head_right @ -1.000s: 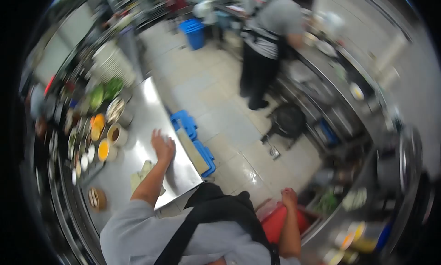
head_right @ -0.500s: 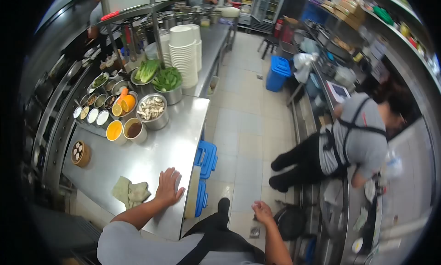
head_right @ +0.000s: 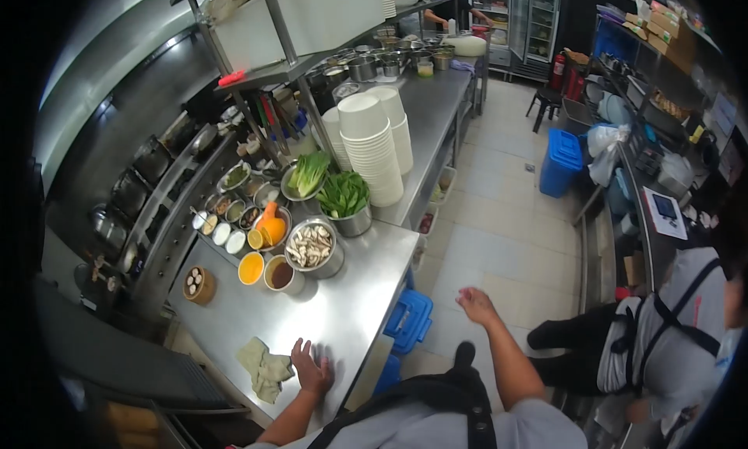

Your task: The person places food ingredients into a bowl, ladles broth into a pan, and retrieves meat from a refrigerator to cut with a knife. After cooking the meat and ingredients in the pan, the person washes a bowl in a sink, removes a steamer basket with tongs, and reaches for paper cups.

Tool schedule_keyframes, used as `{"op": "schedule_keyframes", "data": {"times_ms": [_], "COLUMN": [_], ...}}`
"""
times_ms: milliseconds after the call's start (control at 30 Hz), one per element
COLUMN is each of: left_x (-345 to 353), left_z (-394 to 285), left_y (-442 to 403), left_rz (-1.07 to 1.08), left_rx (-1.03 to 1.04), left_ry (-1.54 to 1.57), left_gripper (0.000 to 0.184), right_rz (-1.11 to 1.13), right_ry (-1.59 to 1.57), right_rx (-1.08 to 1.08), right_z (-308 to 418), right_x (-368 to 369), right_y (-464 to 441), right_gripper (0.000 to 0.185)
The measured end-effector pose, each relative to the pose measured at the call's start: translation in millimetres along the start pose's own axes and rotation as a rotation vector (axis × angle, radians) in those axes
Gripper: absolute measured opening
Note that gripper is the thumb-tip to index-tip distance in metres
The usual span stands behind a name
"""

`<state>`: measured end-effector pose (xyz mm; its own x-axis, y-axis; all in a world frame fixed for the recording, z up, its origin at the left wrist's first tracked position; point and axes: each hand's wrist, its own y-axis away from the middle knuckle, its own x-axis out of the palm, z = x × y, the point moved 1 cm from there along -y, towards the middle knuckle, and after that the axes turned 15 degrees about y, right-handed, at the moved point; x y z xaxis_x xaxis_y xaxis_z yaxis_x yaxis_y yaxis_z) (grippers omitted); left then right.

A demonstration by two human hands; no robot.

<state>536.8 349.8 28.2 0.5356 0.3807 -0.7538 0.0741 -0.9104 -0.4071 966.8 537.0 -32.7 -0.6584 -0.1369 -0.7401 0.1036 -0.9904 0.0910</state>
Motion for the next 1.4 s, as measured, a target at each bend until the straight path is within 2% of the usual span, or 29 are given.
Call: {"op": "schedule_keyframes", "data": {"times_ms": [67, 133, 167, 200, 233, 267, 300, 333, 400, 500, 533, 600, 667, 733, 767, 867, 900, 1000, 1033, 1133, 1233, 1400], "left_x": [5, 20, 22, 25, 31, 36, 38, 43, 70, 107, 117, 136, 148, 153, 158, 165, 172, 173, 174, 184, 189, 198], "left_z": [-1, 3, 2, 13, 15, 15, -2, -7, -15, -59, -69, -87, -109, -125, -125, -149, -151, -185, -195, -199, -209, -209], "left_y": [-1, -1, -2, 3, 2, 0, -12, -16, -30, -100, -122, -156, -185, -199, -193, -180, -169, -176, -181, -167, -171, -160], "left_rz": [-0.048, -0.203, -0.195, -0.127, -0.267, -0.330, -0.467, -0.436, -0.563, -0.722, -0.714, -0.703, -0.741, -0.791, -0.701, -0.731, -0.752, -0.732, -0.782, -0.836, -0.880, -0.816], "left_rx": [-0.082, -0.140, -0.197, -0.263, -0.258, -0.322, -0.449, -0.538, -0.720, -0.840, -0.801, -0.730, -0.745, -0.784, -0.822, -1.008, -1.008, -1.259, -1.288, -1.177, -1.173, -1.173], "left_ry": [-0.032, 0.159, 0.115, -0.094, 0.028, -0.007, 0.098, -0.163, -0.378, -0.311, -0.314, -0.320, -0.309, -0.296, -0.522, -0.566, -0.686, -0.755, -0.760, -0.788, -0.799, -0.842], "left_gripper": [0.053, 0.054, 0.058, 0.066, 0.065, 0.061, 0.058, 0.059, 0.063, 0.064, 0.063, 0.063, 0.067, 0.064, 0.074, 0.074, 0.072, 0.070, 0.067, 0.063, 0.059, 0.056], "right_rz": [-0.095, -0.176, -0.213, -0.249, -0.289, -0.324, -0.402, -0.491, -0.595, -0.723, -0.770, -0.776, -0.928, -0.853, -0.811, -0.824, -0.787, -0.705, -0.730, -0.710, -0.689, -0.695], "right_ry": [0.045, -0.052, -0.128, -0.202, -0.178, -0.153, -0.123, -0.093, -0.139, -0.109, -0.073, -0.012, 0.112, 0.133, 0.143, 0.192, 0.209, 0.231, 0.230, 0.243, 0.178, 0.210], "right_rx": [-0.076, -0.195, -0.240, -0.289, -0.351, -0.413, -0.483, -0.559, -0.663, -0.891, -0.949, -1.005, -0.910, -0.825, -0.781, -0.864, -0.929, -0.841, -0.870, -0.876, -0.839, -0.848], "right_z": [31, 56, 67, 80, 98, 117, 141, 170, 219, 288, 312, 363, 411, 450, 467, 500, 507, 515, 517, 526, 534, 537], "right_x": [-36, -76, -98, -123, -154, -187, -219, -256, -318, -391, -412, -446, -467, -483, -489, -492, -494, -504, -506, -515, -522, -539], "right_y": [-63, -128, -162, -198, -233, -267, -296, -327, -386, -483, -514, -564, -611, -650, -669, -741, -768, -758, -759, -764, -761, -739], "right_gripper": [0.034, 0.031, 0.031, 0.032, 0.033, 0.033, 0.033, 0.033, 0.034, 0.036, 0.037, 0.040, 0.041, 0.043, 0.045, 0.043, 0.036, 0.030, 0.026, 0.025, 0.025, 0.024]}}
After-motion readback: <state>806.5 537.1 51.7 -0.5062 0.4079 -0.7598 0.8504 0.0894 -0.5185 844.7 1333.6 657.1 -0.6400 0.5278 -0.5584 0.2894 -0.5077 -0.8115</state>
